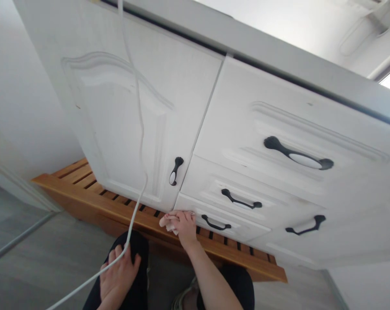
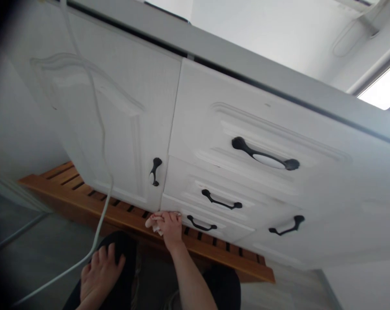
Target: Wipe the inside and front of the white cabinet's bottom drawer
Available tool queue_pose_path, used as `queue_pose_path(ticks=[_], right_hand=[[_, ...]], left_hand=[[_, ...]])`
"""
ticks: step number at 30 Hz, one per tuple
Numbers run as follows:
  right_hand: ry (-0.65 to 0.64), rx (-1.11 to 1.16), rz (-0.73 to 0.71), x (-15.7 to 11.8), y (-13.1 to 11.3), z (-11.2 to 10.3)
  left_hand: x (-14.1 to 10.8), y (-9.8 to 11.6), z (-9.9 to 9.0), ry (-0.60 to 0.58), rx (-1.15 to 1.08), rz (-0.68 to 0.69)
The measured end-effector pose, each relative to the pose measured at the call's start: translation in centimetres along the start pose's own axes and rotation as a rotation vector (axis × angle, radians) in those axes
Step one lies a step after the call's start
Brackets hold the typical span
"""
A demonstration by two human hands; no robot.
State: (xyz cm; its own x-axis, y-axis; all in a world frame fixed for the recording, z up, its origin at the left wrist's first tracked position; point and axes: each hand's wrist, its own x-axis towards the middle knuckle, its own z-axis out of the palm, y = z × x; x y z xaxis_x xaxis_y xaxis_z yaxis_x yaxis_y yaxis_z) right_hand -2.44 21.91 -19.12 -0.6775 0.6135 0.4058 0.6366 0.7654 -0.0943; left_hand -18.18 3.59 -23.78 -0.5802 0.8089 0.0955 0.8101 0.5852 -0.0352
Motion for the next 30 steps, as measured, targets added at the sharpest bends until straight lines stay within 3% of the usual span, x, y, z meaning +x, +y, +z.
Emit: queue_pose_path(ticks=[6,12,18,23,30], right_hand=[[-0.064,-0.051,-0.100,-0.4,2.5,-3.5],[-0.042,-0.110,-0.024,-1.0,1.7,-2.2],[0.010,-0.110,-0.088,-3.2,3.5,-1.2],[0.102,-0.104,-0.007,-6.6,5.5,-1.8],[0.183,-0.080,0.130,-9.6,5.9,-3.7]], left_hand=[[-0.2,-0.2,0.1,0.032,0.040,0.017],[-0.5,0.2,0.1,0.038,0.064,0.010],[-0.5,-0.5,0.9,0.040,0.056,0.012],[-0.5,-1.1,2.1,0.023,0.088,-0.016],[-0.7,0.5,1.1,0.040,0.165,-0.002]])
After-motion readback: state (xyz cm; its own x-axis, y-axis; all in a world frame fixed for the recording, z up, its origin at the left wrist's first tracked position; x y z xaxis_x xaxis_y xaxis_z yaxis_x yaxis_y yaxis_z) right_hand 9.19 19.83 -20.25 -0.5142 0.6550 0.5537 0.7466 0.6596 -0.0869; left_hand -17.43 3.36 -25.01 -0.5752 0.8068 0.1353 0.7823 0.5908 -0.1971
